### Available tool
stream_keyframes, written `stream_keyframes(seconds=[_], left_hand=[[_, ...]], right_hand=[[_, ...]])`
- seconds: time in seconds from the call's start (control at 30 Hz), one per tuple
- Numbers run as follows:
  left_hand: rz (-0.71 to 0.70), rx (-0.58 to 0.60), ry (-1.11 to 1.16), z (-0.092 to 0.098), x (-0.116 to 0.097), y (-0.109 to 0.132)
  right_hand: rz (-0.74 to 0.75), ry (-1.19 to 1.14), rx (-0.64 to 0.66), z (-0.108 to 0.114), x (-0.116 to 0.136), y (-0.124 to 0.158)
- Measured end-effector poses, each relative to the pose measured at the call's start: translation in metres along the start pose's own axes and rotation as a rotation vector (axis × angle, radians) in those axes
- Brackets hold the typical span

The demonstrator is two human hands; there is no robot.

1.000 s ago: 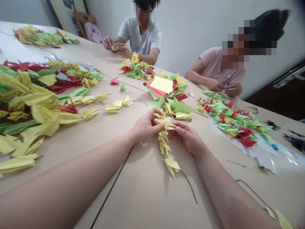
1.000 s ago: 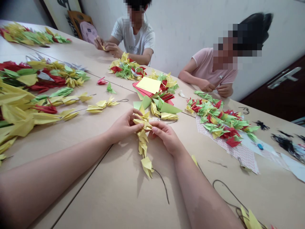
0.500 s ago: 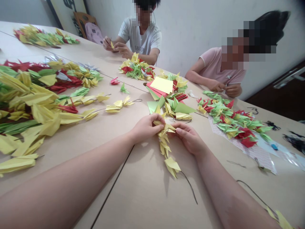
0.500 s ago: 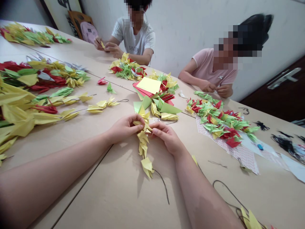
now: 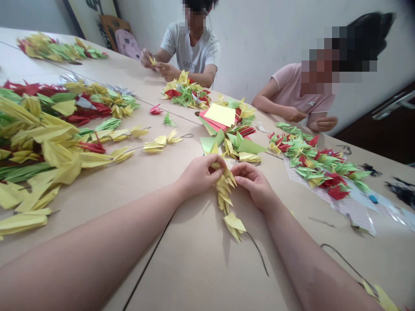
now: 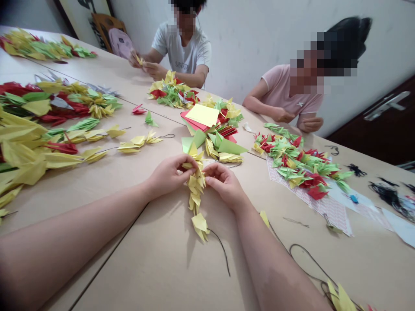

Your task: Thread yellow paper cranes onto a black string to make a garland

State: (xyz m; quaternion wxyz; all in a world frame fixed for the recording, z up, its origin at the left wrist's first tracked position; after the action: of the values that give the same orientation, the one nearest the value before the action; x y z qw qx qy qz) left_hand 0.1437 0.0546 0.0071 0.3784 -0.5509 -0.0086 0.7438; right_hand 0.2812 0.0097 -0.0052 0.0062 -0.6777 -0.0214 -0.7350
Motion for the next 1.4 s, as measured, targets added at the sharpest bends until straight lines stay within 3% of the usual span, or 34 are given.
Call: stream_keyframes(seconds=[0.2, 0.6, 0.97, 1.4], left_hand=[[0.001, -0.069, 0.009, 0.005, 0.001, -0.001], [0.105, -0.095, 0.478, 0.004, 0.011, -0.006], [0.146, -0.078, 0.431, 0.003, 0.015, -0.005], [0.251, -0.099, 0.624, 0.003, 0.019, -0.006]], right_hand=[[0.002, -0.009, -0.063, 0.004, -0.002, 0.000], [0.121, 0.090, -0.061, -0.004, 0.003, 0.002], [0.161, 0.136, -0.068, -0.004, 0.004, 0.002], [0.152, 0.021, -0.105, 0.002, 0.002, -0.001]])
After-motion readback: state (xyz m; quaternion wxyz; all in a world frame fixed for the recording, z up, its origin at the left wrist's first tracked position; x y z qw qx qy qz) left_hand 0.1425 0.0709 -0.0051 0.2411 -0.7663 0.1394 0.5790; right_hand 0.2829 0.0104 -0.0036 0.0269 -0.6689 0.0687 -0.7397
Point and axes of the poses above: each hand's wrist, its own y-axis away from the middle knuckle, its own z-axis out of the back of the hand, x = y × z, the point moved 5 cm from there along -y, towards the middle knuckle, and after that the axes turned 6 degrees about -z, right-handed, at the moved point
